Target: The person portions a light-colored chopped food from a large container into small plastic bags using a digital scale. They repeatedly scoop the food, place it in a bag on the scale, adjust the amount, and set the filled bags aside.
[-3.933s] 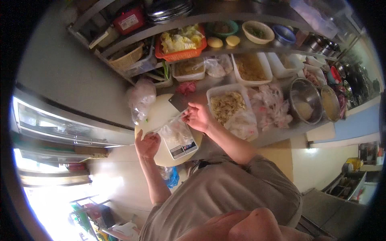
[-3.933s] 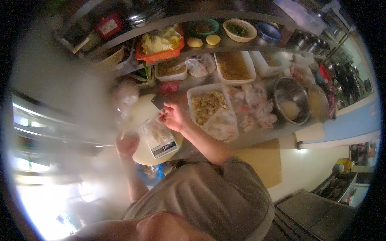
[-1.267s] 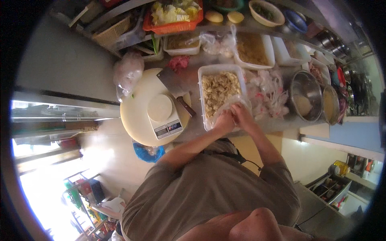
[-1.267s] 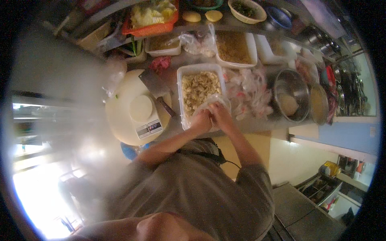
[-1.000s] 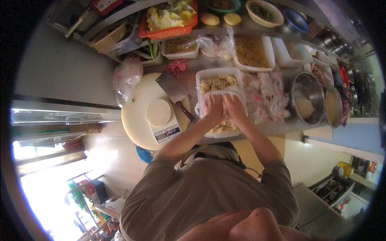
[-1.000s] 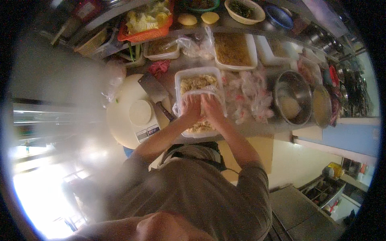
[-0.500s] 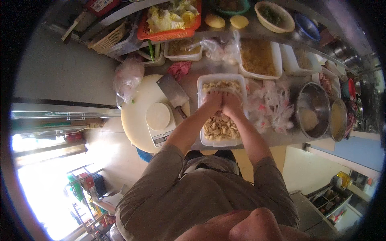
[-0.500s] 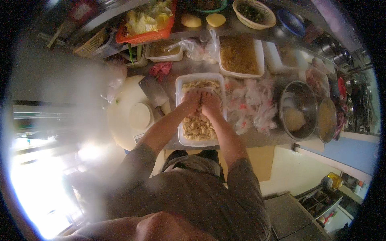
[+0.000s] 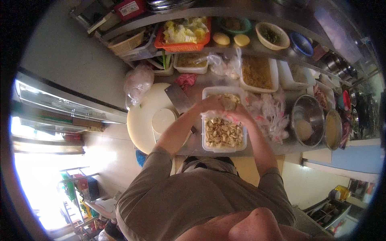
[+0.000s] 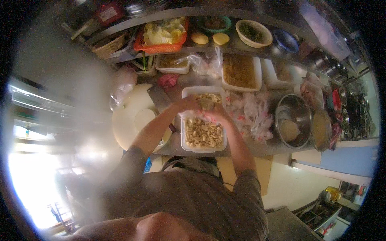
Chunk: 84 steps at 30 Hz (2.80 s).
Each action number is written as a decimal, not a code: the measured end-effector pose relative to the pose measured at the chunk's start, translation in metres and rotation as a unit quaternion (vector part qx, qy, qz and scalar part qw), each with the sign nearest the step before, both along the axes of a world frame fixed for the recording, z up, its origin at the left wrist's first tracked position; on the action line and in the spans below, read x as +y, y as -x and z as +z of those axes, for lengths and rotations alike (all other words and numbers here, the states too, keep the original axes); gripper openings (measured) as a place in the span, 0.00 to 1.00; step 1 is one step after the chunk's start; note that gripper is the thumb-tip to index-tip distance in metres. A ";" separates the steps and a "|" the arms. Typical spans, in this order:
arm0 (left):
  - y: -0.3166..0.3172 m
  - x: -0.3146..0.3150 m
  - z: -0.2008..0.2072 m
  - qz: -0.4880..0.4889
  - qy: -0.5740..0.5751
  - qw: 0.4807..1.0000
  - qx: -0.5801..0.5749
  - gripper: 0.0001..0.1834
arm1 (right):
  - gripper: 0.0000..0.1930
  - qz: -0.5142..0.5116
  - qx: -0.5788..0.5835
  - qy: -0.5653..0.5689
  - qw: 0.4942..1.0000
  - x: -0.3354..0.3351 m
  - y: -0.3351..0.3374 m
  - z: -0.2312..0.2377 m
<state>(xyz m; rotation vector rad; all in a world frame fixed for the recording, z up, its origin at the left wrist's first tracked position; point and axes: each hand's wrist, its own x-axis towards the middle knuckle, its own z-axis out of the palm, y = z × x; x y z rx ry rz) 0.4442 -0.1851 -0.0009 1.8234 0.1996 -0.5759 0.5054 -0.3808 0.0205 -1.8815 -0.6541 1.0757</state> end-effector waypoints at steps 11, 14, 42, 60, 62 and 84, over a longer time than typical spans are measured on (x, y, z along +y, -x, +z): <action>0.039 0.021 0.104 0.023 0.130 0.991 -0.031 0.21 | 0.23 -0.243 0.447 -0.281 0.814 -0.037 0.011 0.104; 0.045 0.016 0.107 0.027 0.039 0.997 -0.054 0.19 | 0.23 -0.205 0.352 -0.238 0.882 -0.045 0.013 0.106; 0.303 0.111 0.122 0.543 -0.182 0.802 -0.170 0.11 | 0.21 -0.015 -0.008 -0.083 0.996 0.186 0.161 0.075; 0.350 0.102 0.106 0.530 -0.180 0.819 -0.129 0.18 | 0.22 0.043 -0.012 -0.125 0.991 0.185 0.158 0.039; 0.360 0.101 0.102 0.547 -0.133 0.809 -0.168 0.25 | 0.23 0.034 -0.034 -0.173 0.984 0.176 0.151 0.038; 0.378 0.090 0.038 0.683 0.035 0.724 -0.089 0.14 | 0.13 -0.135 -0.028 -0.057 0.989 0.046 0.102 0.053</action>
